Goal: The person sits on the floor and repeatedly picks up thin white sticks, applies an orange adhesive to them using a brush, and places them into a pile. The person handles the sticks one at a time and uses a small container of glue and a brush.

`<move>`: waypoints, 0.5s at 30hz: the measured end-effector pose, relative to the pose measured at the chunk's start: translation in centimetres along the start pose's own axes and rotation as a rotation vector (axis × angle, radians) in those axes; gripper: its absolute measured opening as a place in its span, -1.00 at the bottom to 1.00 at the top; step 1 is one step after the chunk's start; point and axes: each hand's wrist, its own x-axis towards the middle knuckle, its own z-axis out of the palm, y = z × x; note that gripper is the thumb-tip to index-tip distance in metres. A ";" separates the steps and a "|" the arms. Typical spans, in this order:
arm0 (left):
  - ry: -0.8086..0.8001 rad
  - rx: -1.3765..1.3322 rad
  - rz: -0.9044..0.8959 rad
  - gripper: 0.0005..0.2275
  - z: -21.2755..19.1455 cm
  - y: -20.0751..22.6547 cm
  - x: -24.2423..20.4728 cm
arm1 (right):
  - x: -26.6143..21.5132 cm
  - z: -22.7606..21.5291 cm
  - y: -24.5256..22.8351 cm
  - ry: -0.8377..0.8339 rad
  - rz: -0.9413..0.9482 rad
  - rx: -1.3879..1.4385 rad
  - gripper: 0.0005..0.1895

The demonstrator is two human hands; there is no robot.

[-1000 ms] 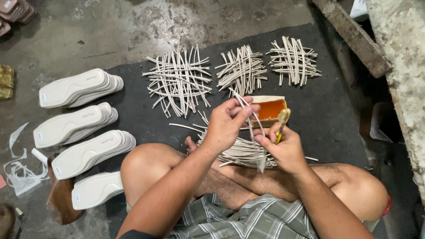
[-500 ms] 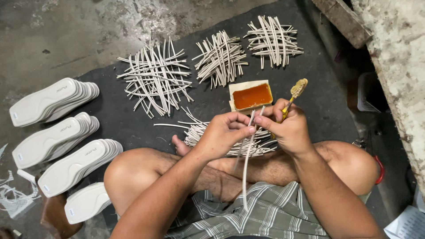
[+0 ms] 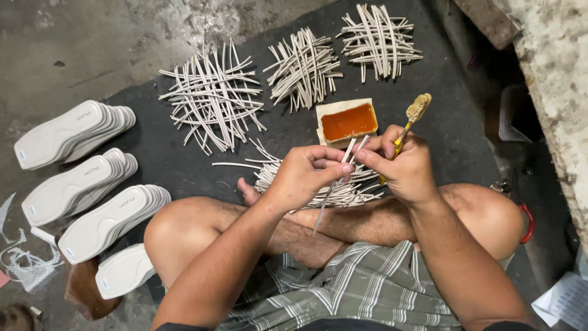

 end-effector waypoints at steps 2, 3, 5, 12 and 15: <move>-0.017 -0.055 0.020 -0.76 0.2 0.6 0.0 | 0.1 0.3 -0.4 0.014 -0.013 -0.054 -0.58; -0.003 -0.025 0.008 -0.77 0.1 1.0 0.4 | 0.6 0.2 -0.7 0.007 -0.028 -0.040 -0.58; 0.032 0.014 -0.059 -0.77 0.4 0.9 -0.1 | 0.1 0.3 -0.7 0.000 -0.012 -0.007 -0.58; -0.011 -0.074 -0.072 -0.76 0.7 1.0 -0.6 | -0.8 -0.6 -1.5 -0.077 0.011 -0.051 -0.58; -0.114 -0.227 -0.129 -0.75 0.3 1.2 -0.8 | -0.7 -0.9 -1.8 -0.147 0.018 0.081 -0.62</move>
